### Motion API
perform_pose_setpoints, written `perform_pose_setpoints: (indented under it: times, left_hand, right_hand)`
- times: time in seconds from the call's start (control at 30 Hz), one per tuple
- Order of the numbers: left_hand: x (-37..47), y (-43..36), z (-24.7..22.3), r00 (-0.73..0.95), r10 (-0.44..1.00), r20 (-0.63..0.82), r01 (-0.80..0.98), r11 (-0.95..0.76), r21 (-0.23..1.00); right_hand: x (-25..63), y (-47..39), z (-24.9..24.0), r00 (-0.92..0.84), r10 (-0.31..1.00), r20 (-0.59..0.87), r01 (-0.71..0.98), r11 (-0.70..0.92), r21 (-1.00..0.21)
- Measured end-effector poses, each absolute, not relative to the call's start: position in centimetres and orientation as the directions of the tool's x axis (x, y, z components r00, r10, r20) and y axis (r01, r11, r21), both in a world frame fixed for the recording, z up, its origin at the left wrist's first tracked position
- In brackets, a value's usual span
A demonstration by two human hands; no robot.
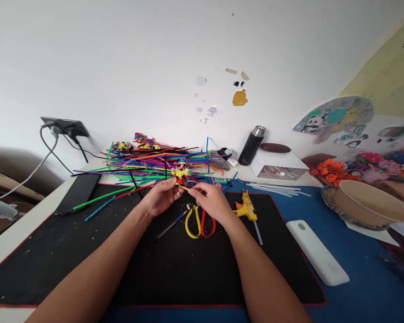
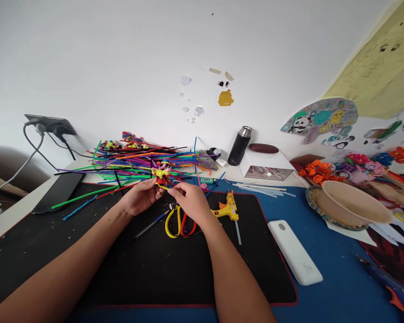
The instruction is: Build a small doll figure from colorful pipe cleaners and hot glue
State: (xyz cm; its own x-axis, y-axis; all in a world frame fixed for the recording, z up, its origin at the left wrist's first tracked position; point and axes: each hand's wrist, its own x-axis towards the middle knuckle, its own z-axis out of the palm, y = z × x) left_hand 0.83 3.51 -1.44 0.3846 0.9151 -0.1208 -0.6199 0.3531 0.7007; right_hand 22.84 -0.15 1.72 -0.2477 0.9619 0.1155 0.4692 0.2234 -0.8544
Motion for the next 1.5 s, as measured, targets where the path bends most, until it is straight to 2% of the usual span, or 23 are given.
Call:
perform_pose_setpoints:
  times: [0.17,0.83,1.5]
  left_hand:
    - [0.37,3.79,-1.18,0.352,0.925,-0.141,-0.619,0.343,0.706]
    - [0.15,3.36,-1.10,0.441,0.890,-0.118,-0.566,0.378,0.732]
    - [0.58,3.15,-1.37,0.467,0.878,-0.105,-0.560,0.385,0.734]
  right_hand:
    - [22.80,-0.41,2.31,-0.260,0.956,0.132,0.479,0.247,-0.842]
    - [22.89,-0.37,2.62,-0.209,0.957,0.203,0.481,0.282,-0.830]
    - [22.68,-0.27,2.06,-0.190,0.965,0.181,0.497,0.254,-0.830]
